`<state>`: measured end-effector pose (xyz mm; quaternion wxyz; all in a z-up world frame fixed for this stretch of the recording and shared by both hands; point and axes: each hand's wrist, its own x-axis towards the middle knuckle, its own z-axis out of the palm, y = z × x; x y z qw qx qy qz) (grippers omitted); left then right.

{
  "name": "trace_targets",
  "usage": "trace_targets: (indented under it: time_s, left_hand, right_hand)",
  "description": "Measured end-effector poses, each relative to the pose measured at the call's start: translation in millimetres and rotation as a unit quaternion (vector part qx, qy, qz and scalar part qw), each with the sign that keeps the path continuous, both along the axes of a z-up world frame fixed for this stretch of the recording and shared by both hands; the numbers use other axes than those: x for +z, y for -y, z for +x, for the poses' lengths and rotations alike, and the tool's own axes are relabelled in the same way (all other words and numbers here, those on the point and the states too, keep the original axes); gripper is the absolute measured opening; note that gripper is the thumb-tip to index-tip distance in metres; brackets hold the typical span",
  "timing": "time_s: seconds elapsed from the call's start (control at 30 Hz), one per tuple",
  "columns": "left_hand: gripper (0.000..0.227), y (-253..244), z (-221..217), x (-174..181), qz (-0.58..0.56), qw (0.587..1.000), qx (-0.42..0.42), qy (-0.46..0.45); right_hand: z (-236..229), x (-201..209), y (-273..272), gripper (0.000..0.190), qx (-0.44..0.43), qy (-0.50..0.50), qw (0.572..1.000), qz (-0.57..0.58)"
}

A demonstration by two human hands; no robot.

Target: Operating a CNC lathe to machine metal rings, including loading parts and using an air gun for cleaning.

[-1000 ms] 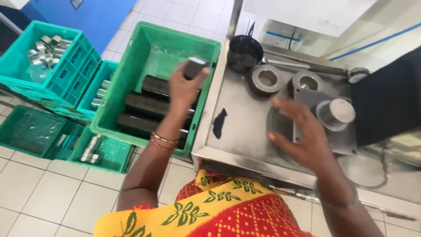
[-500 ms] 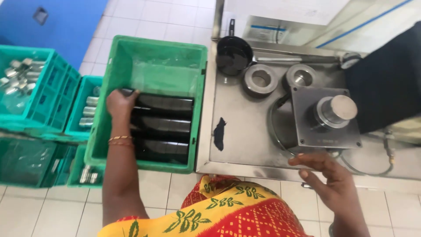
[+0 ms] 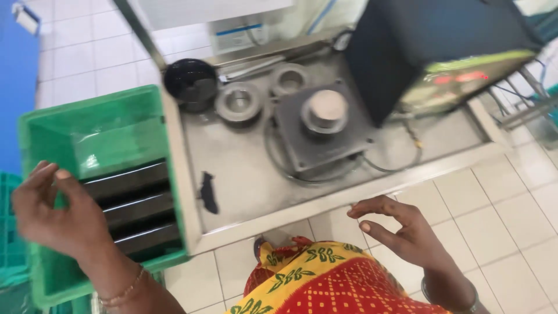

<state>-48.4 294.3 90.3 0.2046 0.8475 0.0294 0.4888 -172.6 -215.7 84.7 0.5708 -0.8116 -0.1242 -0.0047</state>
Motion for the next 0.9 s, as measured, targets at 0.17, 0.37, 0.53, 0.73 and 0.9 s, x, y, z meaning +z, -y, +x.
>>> trace_targets:
  time_s: [0.17, 0.37, 0.53, 0.73, 0.9]
  left_hand:
    - [0.008, 157, -38, 32, -0.208, 0.946, -0.246, 0.042]
    - [0.011, 378, -73, 35, -0.091, 0.881, -0.46, -0.059]
    - [0.051, 537, -84, 25, 0.098, 0.689, -0.582, -0.42]
    - [0.067, 701, -102, -5, 0.254, 0.495, -0.705, -0.44]
    - [0.067, 817, -91, 0, 0.299, 0.441, -0.751, -0.391]
  right_hand:
    - [-49, 8, 80, 0.028, -0.023, -0.02, 0.999, -0.034]
    - [-135, -19, 207, 0.028, -0.142, -0.025, 0.989, -0.031]
    - [-192, -29, 280, 0.03, -0.25, -0.08, 0.964, -0.032]
    - [-217, -47, 340, 0.031, -0.313, -0.094, 0.945, -0.002]
    - [-211, -64, 401, 0.031, -0.37, -0.101, 0.923, 0.024]
